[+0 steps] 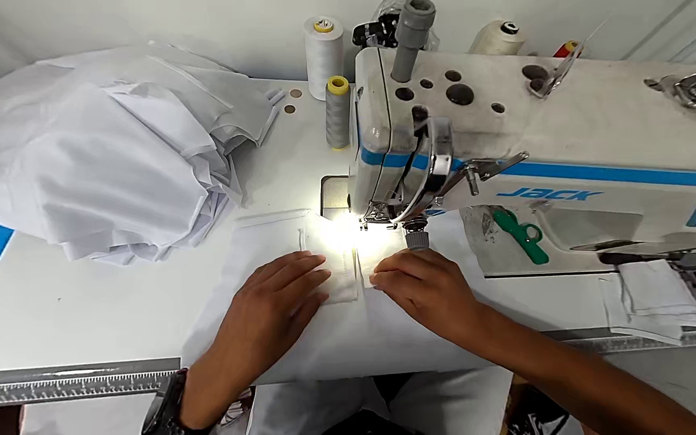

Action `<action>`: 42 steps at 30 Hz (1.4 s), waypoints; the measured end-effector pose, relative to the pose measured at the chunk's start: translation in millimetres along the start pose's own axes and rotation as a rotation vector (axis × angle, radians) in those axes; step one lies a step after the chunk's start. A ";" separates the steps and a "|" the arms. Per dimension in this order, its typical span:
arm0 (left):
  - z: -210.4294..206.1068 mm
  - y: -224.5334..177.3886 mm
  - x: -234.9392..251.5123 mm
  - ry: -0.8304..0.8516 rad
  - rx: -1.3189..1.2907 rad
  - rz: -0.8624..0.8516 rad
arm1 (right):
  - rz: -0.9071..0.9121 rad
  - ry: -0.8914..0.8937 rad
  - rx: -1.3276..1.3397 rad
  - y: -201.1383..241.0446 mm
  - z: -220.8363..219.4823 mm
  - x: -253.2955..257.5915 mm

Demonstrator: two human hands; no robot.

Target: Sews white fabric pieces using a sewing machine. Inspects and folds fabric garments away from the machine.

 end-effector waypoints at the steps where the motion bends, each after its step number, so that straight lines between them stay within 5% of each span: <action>1: -4.8 -0.4 -0.3 0.047 0.011 -0.051 | 0.013 -0.002 -0.011 2.7 -1.0 0.4; 10: -26.1 -0.6 -2.8 0.261 0.088 -0.300 | 0.059 0.034 -0.073 13.1 -13.5 -0.3; 15: -30.2 6.7 -7.1 0.329 0.087 -0.373 | -0.030 0.222 -0.107 11.6 -22.3 -21.9; 42: -21.5 47.3 69.6 0.313 0.069 -0.436 | -0.058 0.284 -0.044 -64.3 -24.6 9.1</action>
Point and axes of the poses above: each hand's wrist, its own x-axis towards the middle knuckle, its own z-axis out of the back of the hand, y = z × x, the point moved 9 cm from there along x, towards the middle knuckle, and after that the axes turned 3 degrees about y, right-handed, at the moved point
